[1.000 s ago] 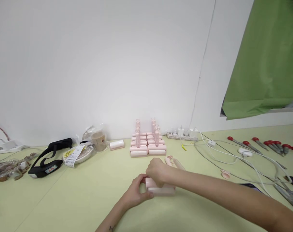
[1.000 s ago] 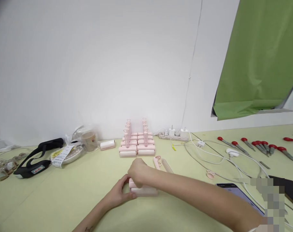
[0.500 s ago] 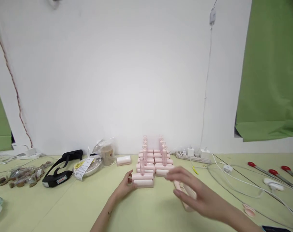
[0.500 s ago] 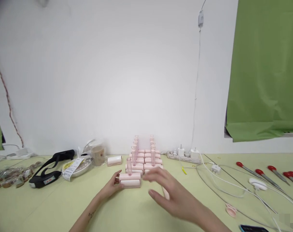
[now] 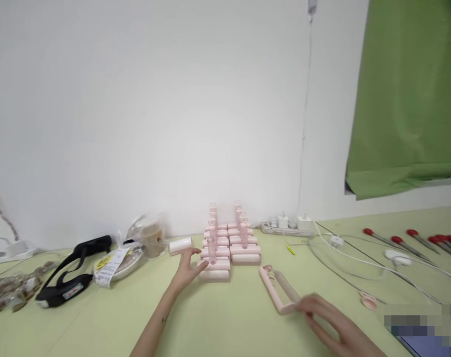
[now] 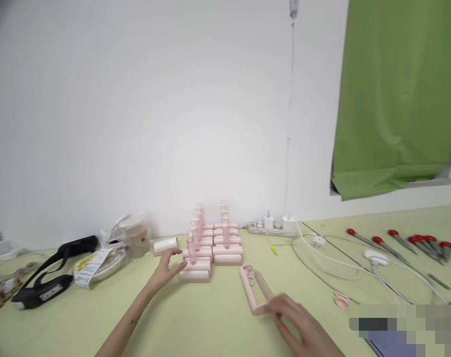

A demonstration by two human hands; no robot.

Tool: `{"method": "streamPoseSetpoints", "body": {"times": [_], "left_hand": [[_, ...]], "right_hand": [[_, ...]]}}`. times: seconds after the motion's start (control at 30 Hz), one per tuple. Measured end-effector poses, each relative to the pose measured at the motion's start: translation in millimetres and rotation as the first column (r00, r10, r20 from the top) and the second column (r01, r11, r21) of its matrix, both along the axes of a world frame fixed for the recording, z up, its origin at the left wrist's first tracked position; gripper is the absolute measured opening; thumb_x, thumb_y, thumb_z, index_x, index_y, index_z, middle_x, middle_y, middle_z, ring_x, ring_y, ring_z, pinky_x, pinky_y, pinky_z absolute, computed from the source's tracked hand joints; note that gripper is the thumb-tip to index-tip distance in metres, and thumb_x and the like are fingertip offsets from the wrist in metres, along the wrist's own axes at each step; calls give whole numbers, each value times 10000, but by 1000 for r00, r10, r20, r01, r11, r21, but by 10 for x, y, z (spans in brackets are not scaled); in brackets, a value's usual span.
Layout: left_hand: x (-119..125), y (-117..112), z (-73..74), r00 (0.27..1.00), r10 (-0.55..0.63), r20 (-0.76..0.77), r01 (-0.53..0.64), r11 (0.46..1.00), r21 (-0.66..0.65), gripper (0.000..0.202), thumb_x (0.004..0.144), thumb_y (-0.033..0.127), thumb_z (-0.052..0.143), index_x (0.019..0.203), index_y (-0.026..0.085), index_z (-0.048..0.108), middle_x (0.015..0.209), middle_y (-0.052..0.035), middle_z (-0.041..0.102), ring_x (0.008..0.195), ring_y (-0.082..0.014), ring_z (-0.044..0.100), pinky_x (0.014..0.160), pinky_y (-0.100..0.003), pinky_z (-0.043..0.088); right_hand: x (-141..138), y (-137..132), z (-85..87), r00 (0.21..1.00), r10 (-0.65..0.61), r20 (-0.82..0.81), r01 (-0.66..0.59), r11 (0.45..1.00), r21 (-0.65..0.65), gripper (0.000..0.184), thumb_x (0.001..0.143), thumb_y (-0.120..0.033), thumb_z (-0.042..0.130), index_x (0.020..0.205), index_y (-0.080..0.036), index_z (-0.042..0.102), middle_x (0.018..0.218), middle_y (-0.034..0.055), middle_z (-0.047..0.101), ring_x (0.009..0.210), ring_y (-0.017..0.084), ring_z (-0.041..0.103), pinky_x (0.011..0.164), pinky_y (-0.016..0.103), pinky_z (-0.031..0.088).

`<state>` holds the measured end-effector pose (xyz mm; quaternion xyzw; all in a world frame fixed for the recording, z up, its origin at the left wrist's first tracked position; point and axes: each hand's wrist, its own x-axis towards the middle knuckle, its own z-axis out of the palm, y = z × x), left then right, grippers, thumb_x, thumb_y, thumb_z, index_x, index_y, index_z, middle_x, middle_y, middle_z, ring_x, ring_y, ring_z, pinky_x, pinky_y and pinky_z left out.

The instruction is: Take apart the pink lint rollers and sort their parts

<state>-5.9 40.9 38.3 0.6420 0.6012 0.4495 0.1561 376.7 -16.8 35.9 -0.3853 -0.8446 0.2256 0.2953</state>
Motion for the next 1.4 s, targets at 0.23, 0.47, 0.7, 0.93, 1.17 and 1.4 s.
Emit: {"method": "streamPoseSetpoints", "body": {"times": [0.23,0.47,0.7,0.93,1.17,1.4], "left_hand": [[243,-85,-110,995,-61,-74,58,997,-49,263,635,394,575,791,185,539,852,-48,559,858,-232,519,784,-359,389],[316,-456,-96,985,-147,-95,140,987,-80,229,700,369,537,889,240,531,1025,-32,527,990,-235,452,868,-364,332],[364,-357,-33,966,-255,-40,247,958,-149,276,647,377,606,851,205,534,951,-31,533,919,-213,489,815,-312,374],[317,-95,-22,972,-237,6,235,960,-155,304,626,414,615,806,180,542,945,-35,483,910,-203,491,832,-314,374],[390,-117,-12,971,-240,6,240,967,-91,265,642,390,609,788,178,544,1131,-77,380,1098,-243,362,899,-309,322],[414,-479,-78,969,-248,0,242,948,-209,284,669,401,573,868,208,513,888,-21,509,892,-208,465,805,-308,356]], "right_hand": [[-328,694,345,914,-230,336,220,973,69,251,772,-251,399,916,-172,590,937,85,569,861,211,539,722,291,397],[-577,803,164,887,-203,415,180,979,94,239,683,-194,494,887,-189,618,902,77,563,884,213,505,704,269,351],[-661,814,88,875,-215,433,167,975,146,172,682,-188,495,799,-167,620,863,85,562,838,220,496,686,285,340],[-672,851,22,888,-221,404,156,970,187,149,669,-125,474,654,-163,618,821,91,570,820,224,502,667,285,348],[-577,801,136,924,-281,259,228,949,219,124,721,-154,411,673,-182,522,822,56,563,769,185,526,650,275,375],[-577,588,560,899,-114,-423,25,977,-210,260,805,-424,385,673,-200,387,696,22,602,597,153,570,599,300,442]]}}
